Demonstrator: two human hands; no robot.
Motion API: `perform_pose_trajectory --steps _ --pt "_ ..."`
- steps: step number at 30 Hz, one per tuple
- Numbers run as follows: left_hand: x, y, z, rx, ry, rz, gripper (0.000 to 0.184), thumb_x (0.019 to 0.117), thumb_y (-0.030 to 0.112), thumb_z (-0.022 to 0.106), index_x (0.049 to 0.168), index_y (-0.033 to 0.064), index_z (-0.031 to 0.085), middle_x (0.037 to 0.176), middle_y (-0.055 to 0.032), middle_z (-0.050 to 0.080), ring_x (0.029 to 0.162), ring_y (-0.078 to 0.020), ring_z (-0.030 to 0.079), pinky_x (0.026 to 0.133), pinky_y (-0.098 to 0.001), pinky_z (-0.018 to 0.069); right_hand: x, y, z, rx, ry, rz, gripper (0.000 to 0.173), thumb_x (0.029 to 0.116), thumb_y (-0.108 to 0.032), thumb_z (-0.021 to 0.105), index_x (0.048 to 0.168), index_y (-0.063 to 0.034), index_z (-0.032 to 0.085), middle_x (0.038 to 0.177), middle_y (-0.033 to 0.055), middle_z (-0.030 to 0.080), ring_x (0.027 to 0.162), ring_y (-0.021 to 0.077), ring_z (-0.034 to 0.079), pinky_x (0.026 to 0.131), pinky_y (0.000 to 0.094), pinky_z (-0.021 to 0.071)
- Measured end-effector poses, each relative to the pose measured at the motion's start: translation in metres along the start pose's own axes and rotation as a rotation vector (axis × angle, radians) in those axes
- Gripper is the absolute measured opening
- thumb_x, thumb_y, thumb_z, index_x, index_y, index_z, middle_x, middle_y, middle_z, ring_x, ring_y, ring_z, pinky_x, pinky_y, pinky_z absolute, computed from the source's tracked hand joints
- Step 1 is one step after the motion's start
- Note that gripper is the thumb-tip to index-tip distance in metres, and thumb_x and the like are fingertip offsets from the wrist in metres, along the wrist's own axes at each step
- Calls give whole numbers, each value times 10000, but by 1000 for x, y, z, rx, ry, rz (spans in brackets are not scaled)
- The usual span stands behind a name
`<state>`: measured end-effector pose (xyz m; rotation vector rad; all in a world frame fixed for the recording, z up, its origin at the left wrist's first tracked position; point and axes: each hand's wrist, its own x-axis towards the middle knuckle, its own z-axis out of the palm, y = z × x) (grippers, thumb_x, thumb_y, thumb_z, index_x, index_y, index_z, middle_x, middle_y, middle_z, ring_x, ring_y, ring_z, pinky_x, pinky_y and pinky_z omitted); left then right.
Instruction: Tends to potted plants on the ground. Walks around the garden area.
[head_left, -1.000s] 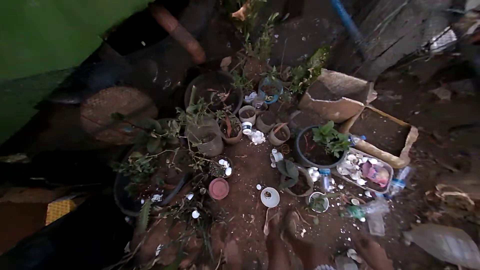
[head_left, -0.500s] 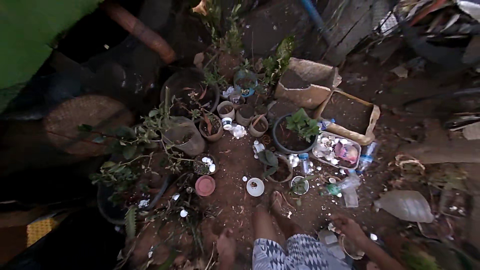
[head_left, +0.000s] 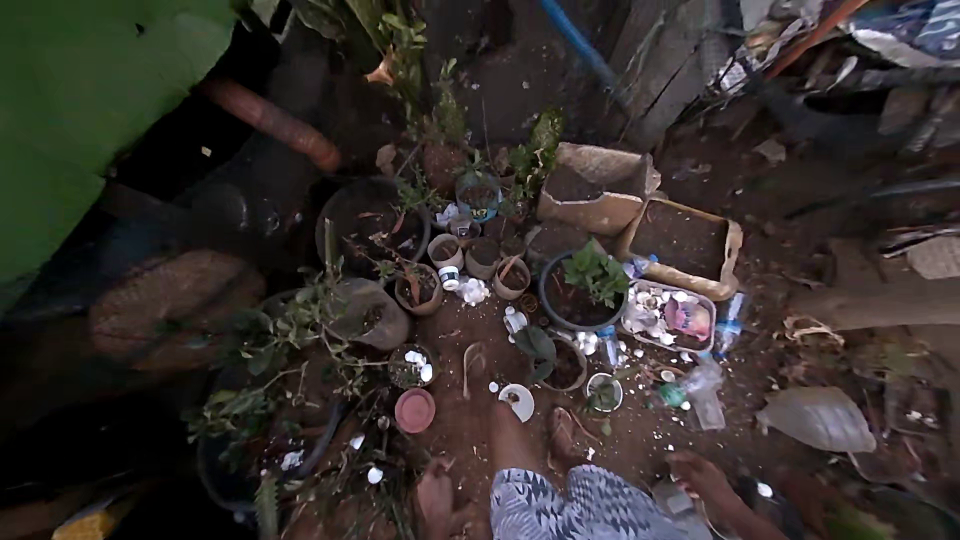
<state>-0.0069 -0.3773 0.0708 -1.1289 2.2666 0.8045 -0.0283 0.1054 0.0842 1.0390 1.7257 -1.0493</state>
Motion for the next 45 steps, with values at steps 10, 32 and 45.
perform_pose_trajectory --steps 10,32,45 --pt "151 194 -12 -101 -223 119 358 1079 211 526 1340 -10 633 1299 -250 665 1243 -394 625 1089 -565 463 -4 -124 42 75 116 54 342 1081 -88 478 1359 102 534 1204 316 623 977 330 653 888 469 529" --pt "253 456 -54 -296 -446 352 270 989 8 526 1198 -25 695 1314 -199 668 1243 -303 634 1082 -452 488 3 -371 114 -438 27 -347 319 920 96 582 1230 93 654 1120 300 680 1008 410 668 923 559 525" --pt "273 414 -16 -119 -466 219 260 1010 52 534 1194 12 714 1241 -178 707 1190 -309 659 1043 -485 496 11 -359 127 -410 68 -148 372 911 -17 667 1283 -25 681 1261 248 677 1174 430 646 1019 619 486"
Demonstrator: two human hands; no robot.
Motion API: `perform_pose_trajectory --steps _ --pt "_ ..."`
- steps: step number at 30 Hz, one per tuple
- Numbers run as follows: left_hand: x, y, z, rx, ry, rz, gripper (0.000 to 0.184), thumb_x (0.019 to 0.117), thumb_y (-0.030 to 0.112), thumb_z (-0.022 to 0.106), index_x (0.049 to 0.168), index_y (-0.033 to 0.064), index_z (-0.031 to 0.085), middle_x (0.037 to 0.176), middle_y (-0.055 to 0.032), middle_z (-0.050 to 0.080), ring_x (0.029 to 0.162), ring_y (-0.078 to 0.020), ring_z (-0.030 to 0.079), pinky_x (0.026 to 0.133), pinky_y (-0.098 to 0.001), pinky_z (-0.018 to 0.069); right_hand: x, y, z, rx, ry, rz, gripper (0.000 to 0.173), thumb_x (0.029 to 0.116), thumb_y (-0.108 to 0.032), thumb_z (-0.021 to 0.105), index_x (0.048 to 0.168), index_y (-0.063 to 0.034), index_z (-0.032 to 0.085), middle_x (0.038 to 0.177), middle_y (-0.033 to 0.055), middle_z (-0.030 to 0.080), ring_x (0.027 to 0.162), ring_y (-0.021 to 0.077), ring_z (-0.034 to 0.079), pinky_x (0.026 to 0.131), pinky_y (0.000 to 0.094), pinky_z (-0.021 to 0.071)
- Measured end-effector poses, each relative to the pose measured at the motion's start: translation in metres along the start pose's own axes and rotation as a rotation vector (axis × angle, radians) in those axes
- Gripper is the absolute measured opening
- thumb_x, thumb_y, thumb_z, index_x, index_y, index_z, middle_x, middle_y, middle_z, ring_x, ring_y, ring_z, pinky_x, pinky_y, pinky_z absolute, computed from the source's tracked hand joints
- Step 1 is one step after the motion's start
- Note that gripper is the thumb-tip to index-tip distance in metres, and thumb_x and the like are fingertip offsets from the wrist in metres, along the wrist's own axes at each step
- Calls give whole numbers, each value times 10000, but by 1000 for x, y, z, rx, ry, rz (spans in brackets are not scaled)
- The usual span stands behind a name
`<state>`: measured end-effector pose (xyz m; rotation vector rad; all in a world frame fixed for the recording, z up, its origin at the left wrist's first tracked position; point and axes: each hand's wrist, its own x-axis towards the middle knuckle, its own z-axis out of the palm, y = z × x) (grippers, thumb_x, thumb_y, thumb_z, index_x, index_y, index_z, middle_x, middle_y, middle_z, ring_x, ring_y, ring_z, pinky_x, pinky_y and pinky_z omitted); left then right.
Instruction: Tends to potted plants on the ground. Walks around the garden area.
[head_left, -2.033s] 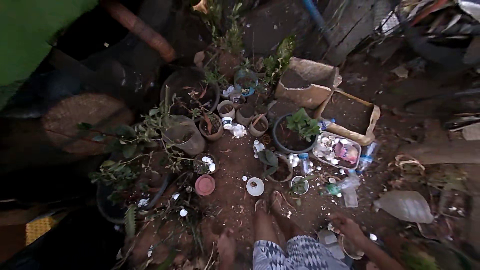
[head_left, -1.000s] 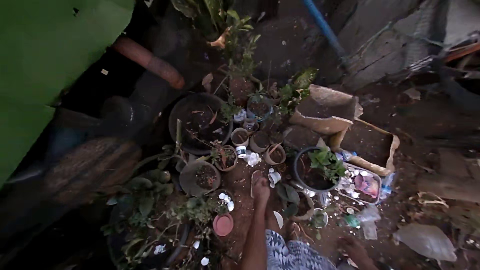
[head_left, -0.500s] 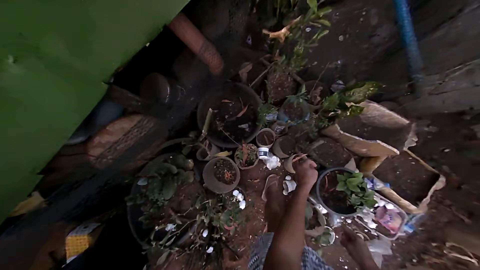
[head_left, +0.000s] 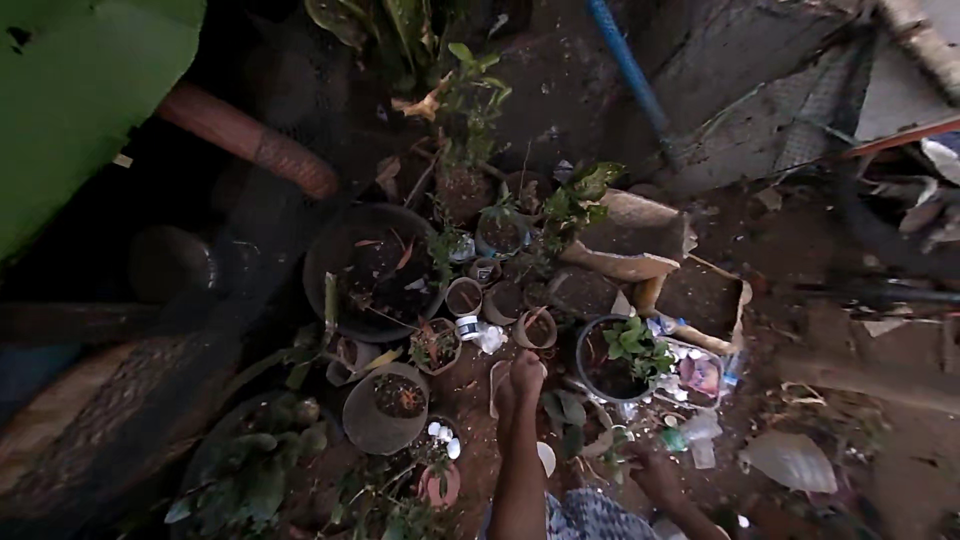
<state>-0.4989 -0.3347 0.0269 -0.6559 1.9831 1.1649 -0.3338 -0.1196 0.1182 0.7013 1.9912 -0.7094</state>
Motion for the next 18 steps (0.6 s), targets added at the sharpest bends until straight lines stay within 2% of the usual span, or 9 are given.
perform_pose_trajectory --steps 1,3,5,8,10,12,14,16,18 --pt "4 -1 1 9 -12 -5 266 1018 62 528 1204 10 711 1251 -182 704 1200 -313 656 1052 -492 490 -6 -13 -4 8 -1 -12 385 908 9 659 1292 13 666 1280 280 658 1199 447 628 1035 612 471" --pt "8 -3 2 12 -32 -8 257 1032 82 526 1200 -6 699 1240 -200 699 1195 -328 652 1052 -504 483 -34 -79 -30 10 -89 100 384 959 67 603 1343 72 609 1377 296 595 1319 416 553 1135 509 397" --pt "15 -10 5 26 -34 -9 250 1041 125 543 1188 -7 697 1211 -208 706 1169 -335 661 1038 -512 487 -52 -121 -45 58 -70 167 355 972 105 560 1324 112 604 1363 303 602 1317 381 563 1140 433 396" --pt "30 -26 12 42 -45 -3 263 1040 167 555 1193 12 702 1186 -200 714 1124 -324 678 1000 -505 512 -57 -134 -51 170 -30 214 321 984 106 538 1297 155 593 1315 334 612 1260 377 591 1098 396 422" --pt "31 -24 11 36 -44 1 252 1020 134 580 1189 -5 704 1158 -213 717 1075 -323 691 965 -496 528 -59 -141 -55 234 -14 267 321 981 119 530 1293 172 585 1320 346 604 1271 382 581 1101 389 416" --pt "23 -1 -1 34 -81 -33 253 1024 88 580 1225 -32 676 1183 -236 696 1081 -333 681 962 -485 527 -49 -123 -51 249 -48 300 329 996 96 523 1315 151 579 1349 328 593 1297 380 561 1119 416 400" --pt "26 13 -8 59 -103 -35 273 1035 59 533 1250 -55 656 1258 -255 670 1188 -355 642 1042 -490 491 -25 -57 -21 272 -42 238 349 1010 29 538 1347 108 577 1368 324 580 1303 421 555 1126 514 408" --pt "37 18 -10 106 -107 -25 277 1046 75 515 1254 -47 652 1277 -255 663 1206 -362 638 1051 -506 487 -5 8 16 329 29 177 361 986 -19 597 1336 67 610 1323 318 608 1236 441 592 1071 568 453" --pt "50 21 -10 183 -104 -6 280 1062 112 510 1262 -17 656 1270 -241 669 1198 -364 644 1040 -530 492 -5 24 27 361 7 245 379 995 -63 614 1358 44 597 1343 300 601 1246 429 591 1073 562 456"
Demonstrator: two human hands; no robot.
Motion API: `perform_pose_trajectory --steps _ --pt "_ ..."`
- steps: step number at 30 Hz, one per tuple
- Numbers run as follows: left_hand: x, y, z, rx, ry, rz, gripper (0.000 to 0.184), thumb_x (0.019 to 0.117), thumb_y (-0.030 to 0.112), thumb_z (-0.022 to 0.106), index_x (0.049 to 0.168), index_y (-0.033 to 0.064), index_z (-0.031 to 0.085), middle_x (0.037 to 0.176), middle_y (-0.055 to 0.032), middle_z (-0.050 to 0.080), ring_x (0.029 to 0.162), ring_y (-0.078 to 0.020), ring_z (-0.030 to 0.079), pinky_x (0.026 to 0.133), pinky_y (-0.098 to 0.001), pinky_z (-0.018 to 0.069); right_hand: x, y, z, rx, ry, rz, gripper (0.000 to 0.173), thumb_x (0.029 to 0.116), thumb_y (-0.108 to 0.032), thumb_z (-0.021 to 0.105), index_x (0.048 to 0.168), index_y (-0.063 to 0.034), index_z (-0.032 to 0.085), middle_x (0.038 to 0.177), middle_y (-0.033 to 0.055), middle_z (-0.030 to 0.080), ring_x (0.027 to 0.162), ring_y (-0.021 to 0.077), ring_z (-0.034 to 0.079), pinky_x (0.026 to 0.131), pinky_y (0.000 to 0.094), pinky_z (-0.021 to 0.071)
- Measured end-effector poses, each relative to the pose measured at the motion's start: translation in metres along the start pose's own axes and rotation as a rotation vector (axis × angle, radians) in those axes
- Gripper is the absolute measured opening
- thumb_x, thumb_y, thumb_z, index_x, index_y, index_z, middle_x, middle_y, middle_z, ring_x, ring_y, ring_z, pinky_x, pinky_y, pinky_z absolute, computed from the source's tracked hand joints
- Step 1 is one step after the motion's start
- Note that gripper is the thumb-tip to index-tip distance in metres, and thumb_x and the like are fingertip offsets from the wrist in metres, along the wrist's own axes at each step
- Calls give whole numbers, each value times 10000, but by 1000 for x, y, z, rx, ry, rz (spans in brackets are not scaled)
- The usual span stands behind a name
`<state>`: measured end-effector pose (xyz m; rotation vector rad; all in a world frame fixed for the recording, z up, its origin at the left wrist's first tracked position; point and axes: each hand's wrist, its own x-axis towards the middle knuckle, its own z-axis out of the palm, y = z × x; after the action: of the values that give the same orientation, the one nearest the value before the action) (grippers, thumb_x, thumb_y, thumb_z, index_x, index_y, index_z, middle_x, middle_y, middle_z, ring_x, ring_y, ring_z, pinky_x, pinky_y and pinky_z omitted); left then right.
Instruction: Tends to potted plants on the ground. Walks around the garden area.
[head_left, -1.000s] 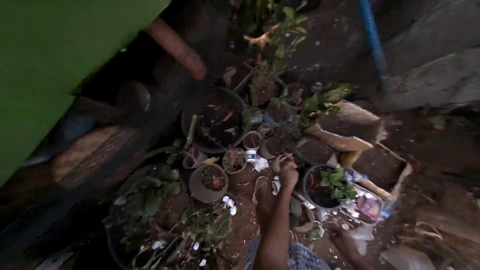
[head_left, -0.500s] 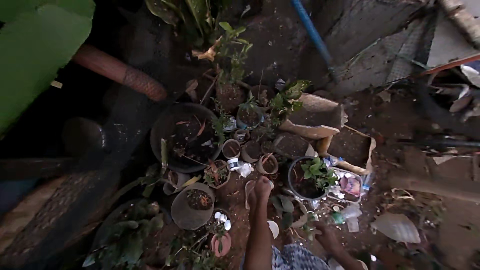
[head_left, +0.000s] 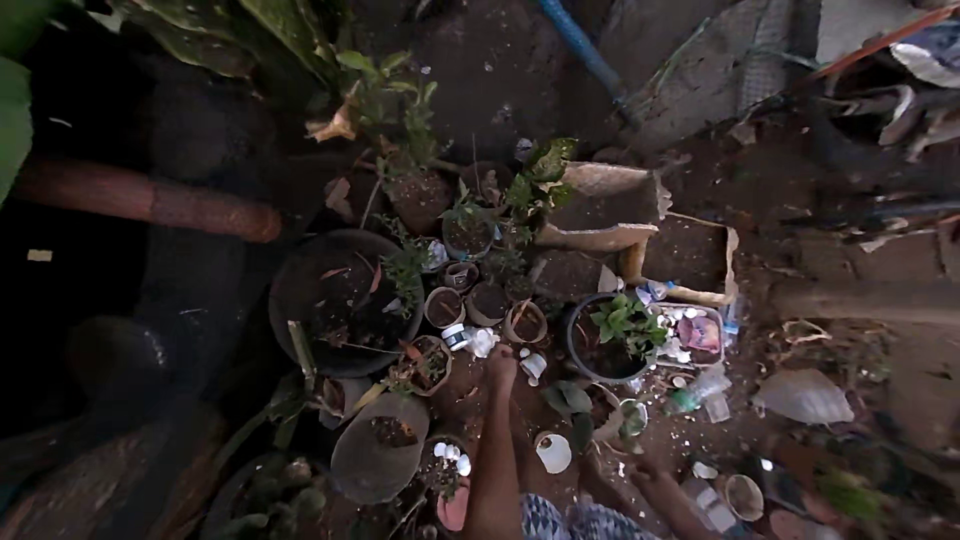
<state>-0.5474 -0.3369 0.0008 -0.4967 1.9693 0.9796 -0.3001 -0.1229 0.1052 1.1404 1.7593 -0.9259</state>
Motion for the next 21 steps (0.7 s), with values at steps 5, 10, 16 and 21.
perform_pose_trajectory --steps 5,10,16,21 --pt "18 12 -11 154 -17 36 291 1041 79 512 1283 -2 652 1327 -221 644 1258 -347 613 1077 -511 476 -6 3 6 88 -24 78 370 988 -51 623 1332 81 595 1317 321 604 1232 436 595 1070 562 455" --pt "49 5 -6 223 2 56 279 1040 81 519 1256 -22 663 1310 -232 647 1250 -353 615 1080 -509 470 -3 15 11 100 2 50 358 981 -50 619 1320 64 622 1376 334 557 1280 462 551 1102 576 424" --pt "129 19 -25 367 52 103 312 1072 144 489 1289 -9 654 1343 -231 641 1278 -366 608 1104 -525 462 13 44 19 -112 75 4 346 967 -74 607 1285 51 660 1428 367 500 1352 546 460 1143 641 358" --pt "228 31 -55 453 188 226 317 1066 214 526 1291 34 657 1368 -244 611 1240 -433 609 1038 -633 479 45 37 51 -115 140 -84 358 970 -86 573 1289 52 659 1385 348 554 1311 542 505 1118 641 388"
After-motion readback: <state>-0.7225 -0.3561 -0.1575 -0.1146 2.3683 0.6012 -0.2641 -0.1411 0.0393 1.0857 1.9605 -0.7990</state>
